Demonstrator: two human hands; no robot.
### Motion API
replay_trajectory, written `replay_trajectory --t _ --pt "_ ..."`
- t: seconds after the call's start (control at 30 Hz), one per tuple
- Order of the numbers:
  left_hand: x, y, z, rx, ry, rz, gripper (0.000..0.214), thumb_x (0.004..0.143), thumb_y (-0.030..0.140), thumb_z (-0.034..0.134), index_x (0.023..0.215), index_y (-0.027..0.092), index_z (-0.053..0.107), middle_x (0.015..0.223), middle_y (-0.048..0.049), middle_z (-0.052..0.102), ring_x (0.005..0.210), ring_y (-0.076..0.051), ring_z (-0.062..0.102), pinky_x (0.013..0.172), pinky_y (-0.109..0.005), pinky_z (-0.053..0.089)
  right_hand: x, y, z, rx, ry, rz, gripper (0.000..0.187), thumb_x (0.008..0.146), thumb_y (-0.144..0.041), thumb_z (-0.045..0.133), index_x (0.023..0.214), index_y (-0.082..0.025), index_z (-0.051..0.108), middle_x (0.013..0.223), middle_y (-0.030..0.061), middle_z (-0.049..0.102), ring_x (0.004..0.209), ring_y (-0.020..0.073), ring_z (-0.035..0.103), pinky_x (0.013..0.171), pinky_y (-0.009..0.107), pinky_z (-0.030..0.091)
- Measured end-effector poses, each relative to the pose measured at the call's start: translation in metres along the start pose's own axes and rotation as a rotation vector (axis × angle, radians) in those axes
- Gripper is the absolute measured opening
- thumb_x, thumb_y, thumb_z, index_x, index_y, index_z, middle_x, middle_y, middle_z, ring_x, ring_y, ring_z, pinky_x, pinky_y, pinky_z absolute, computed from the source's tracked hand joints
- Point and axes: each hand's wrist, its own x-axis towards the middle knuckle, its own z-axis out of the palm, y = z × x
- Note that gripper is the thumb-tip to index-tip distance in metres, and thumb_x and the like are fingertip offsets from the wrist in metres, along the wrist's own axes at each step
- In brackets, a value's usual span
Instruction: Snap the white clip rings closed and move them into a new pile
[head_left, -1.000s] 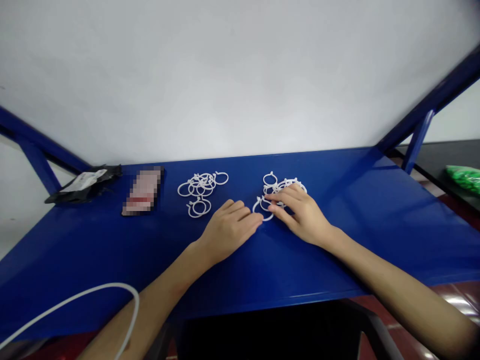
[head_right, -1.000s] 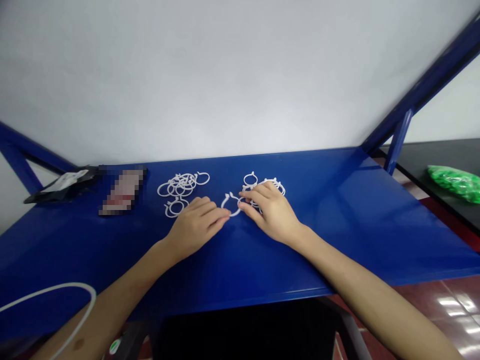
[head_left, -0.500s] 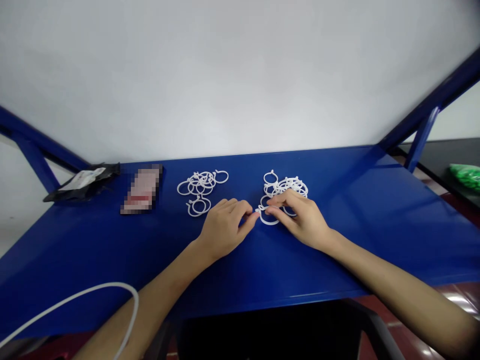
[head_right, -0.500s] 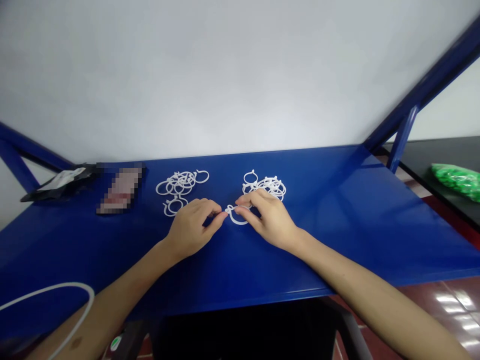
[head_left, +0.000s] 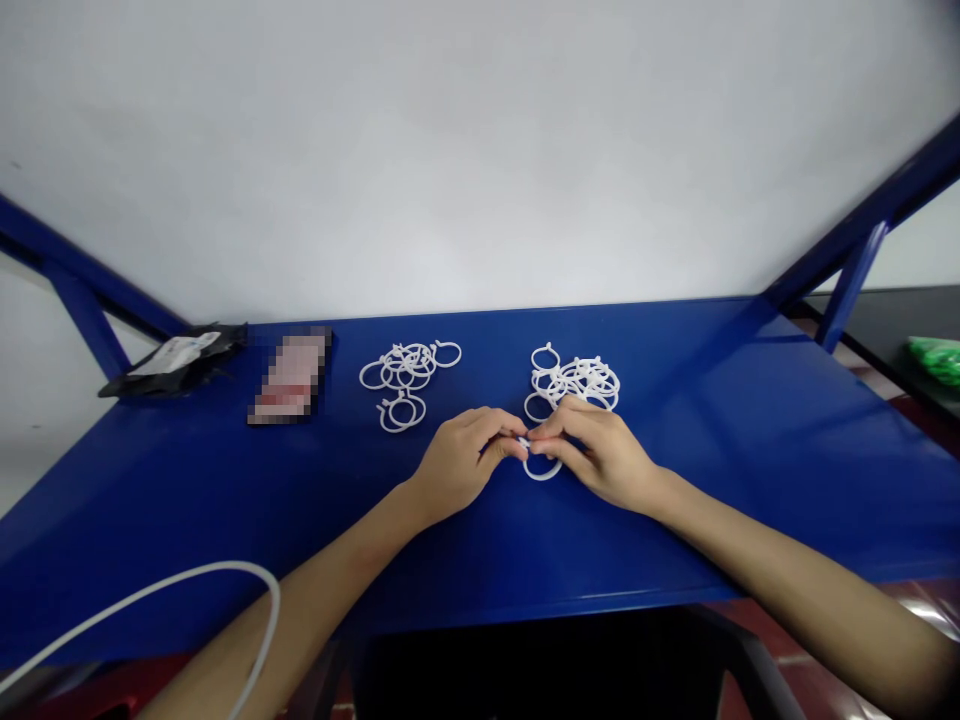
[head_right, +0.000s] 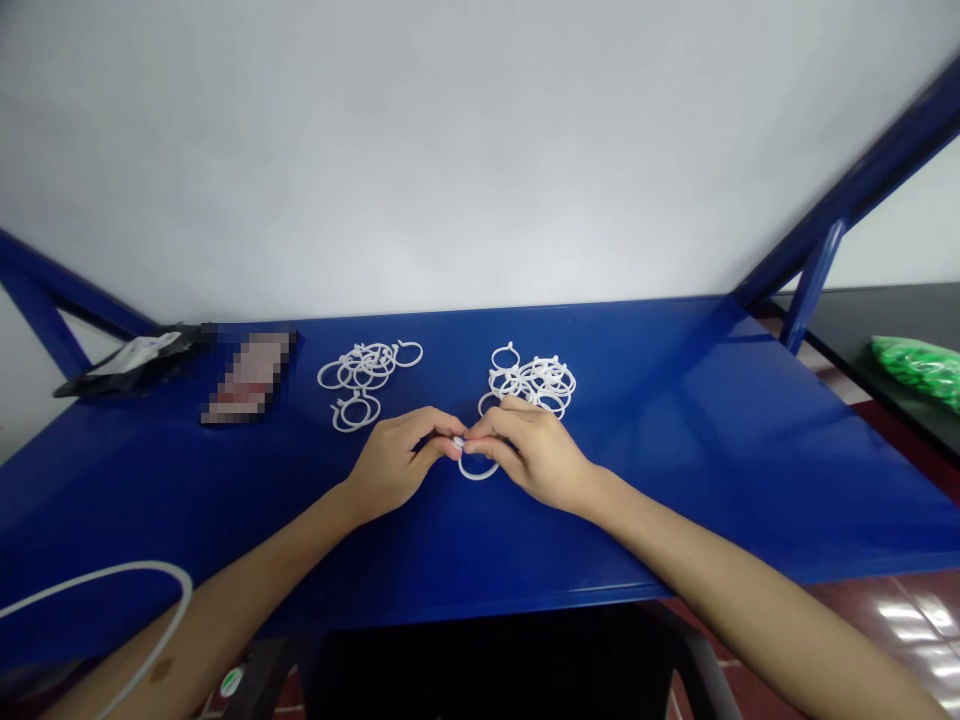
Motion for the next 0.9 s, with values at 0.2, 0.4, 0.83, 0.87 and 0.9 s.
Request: replay_trajectory --t 0.2,0.4,0.83,0.87,0.9 --pt "-0.001 0.001 0.001 0.038 -0.049 0.138 0.030 0.103 0.030 0.045 0.080 0.020 0.061 0.072 0.0027 0.069 0.068 -0.012 0.062 0.071 -0.027 0.045 -0.003 0.000 -0.001 0.048 -0.089 -0.055 0.016 0.100 -0.027 0.053 0.094 -0.020 0.065 0.079 0.0016 0.067 0.071 0.0132 0.055 0.066 0.026 0.047" --pt "-0.003 -0.005 0.003 0.096 -0.074 0.130 0.026 0.100 0.032 0.052 0.079 0.020 0.060 0.071 0.0049 0.069 0.063 -0.010 0.060 0.068 -0.028 0.041 -0.004 -0.003 -0.001 -0.007 -0.143 -0.154 0.024 0.103 -0.030 0.046 0.095 -0.019 0.066 0.079 0.0024 0.069 0.069 0.0139 0.052 0.066 0.027 0.046" --pt "0.011 -0.055 -0.025 0.727 0.064 -0.099 0.035 0.094 0.028 0.055 0.126 0.015 0.059 0.122 -0.0147 0.065 0.115 -0.033 0.053 0.098 -0.050 0.044 0.007 0.037 -0.033 -0.459 0.198 0.091 0.014 0.095 -0.032 0.060 0.090 -0.021 0.067 0.087 0.0060 0.070 0.083 0.0218 0.055 0.076 0.037 0.047" --pt "0.011 -0.061 -0.027 0.770 0.061 -0.118 0.037 0.094 0.027 0.054 0.129 0.015 0.058 0.126 -0.0162 0.062 0.118 -0.035 0.051 0.099 -0.052 0.042 0.007 0.044 -0.036 -0.511 0.216 0.106 0.015 0.095 -0.033 0.060 0.090 -0.021 0.068 0.088 0.0063 0.070 0.082 0.0219 0.054 0.077 0.038 0.046" --pt "0.011 -0.066 -0.028 0.803 0.054 -0.128 0.037 0.093 0.026 0.053 0.128 0.014 0.059 0.129 -0.0174 0.060 0.121 -0.037 0.049 0.100 -0.054 0.041 0.006 0.050 -0.038 -0.565 0.219 0.121 0.016 0.095 -0.033 0.060 0.090 -0.021 0.069 0.089 0.0070 0.069 0.082 0.0222 0.053 0.078 0.039 0.045"
